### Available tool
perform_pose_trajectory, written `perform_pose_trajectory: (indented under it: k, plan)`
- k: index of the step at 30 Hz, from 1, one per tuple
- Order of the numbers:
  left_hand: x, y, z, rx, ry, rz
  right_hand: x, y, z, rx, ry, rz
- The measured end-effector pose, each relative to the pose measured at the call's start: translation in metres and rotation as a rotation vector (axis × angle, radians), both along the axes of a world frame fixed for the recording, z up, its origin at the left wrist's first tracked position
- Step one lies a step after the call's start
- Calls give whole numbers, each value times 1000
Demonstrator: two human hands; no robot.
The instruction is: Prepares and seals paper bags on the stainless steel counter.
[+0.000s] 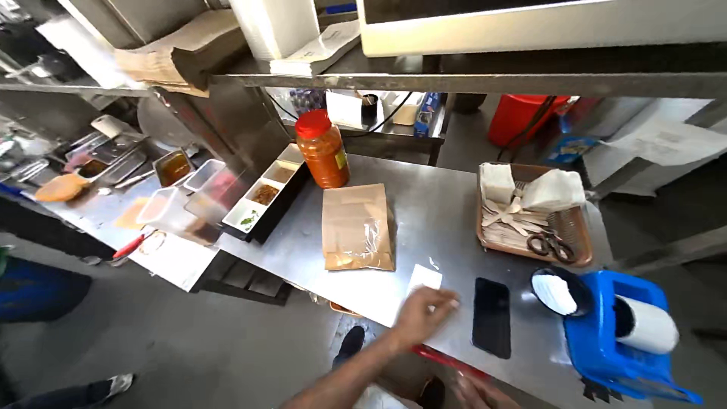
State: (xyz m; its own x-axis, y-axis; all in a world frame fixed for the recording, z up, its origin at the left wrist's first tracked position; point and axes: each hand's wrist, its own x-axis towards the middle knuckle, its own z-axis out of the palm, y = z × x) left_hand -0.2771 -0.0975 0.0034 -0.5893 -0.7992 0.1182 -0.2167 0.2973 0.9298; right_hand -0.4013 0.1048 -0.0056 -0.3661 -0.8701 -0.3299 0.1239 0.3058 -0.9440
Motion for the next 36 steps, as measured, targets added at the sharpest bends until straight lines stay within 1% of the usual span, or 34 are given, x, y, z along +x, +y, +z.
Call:
perform_pose_trajectory:
  k: [1,2,4,5,6,8,10,11,13,15,16,18,19,20,21,23,24,25,26,28,29,30,31,34,36]
  plan:
    - [37,-27,4,-95,-24,100,31,-37,2,-78,22,24]
    - [75,-52,8,-166,-71,184,63,-73,3,-111,41,36]
    - [141,-104,13,-280,-225,295,123,-144,0,-122,84,37]
    - [166,-129,14,-333,-313,322,148,-176,-4,-116,102,27]
    - [185,-154,11,-364,-384,335,170,-204,-11,-105,130,-3]
    - [204,-197,-5,-418,-463,334,202,-242,-37,-108,201,-98]
    - [212,-225,-22,-482,-508,319,218,-264,-65,-112,321,-161]
    - [215,-233,-27,-491,-529,325,220,-268,-73,-87,416,-157]
    - [219,-239,-33,-454,-521,371,216,-263,-76,35,693,-67]
    - [220,-236,-32,-310,-442,466,212,-252,-74,168,933,9]
    - [223,-232,-28,-189,-384,511,212,-247,-73,174,1010,-12]
    - [229,-218,-20,77,-261,551,203,-237,-59,103,1113,-185]
    - [232,-207,-18,167,-212,546,190,-230,-47,96,1150,-287]
    - [235,-194,-19,217,-180,549,169,-222,-34,142,1147,-356]
    - [239,-179,-20,210,-166,574,142,-214,-25,234,1108,-394]
    - [249,-143,-19,94,-196,610,93,-200,-21,516,927,-378]
    - [249,-123,-17,53,-210,573,75,-196,-20,622,833,-353]
    - [243,-104,-16,65,-219,485,61,-192,-20,672,785,-332]
    - [230,-88,-18,119,-233,349,53,-190,-19,689,765,-311]
    - [191,-72,-22,324,-352,26,49,-185,-20,664,700,-289]
    - [165,-70,-25,426,-409,-77,49,-181,-23,645,643,-296]
    - [137,-71,-29,504,-443,-112,47,-180,-27,626,580,-323]
    - [110,-73,-32,544,-468,-90,44,-180,-33,614,526,-353]
    - [48,-82,-27,558,-584,13,28,-180,-51,612,452,-389]
    - [21,-91,-23,609,-627,34,29,-177,-40,587,399,-358]
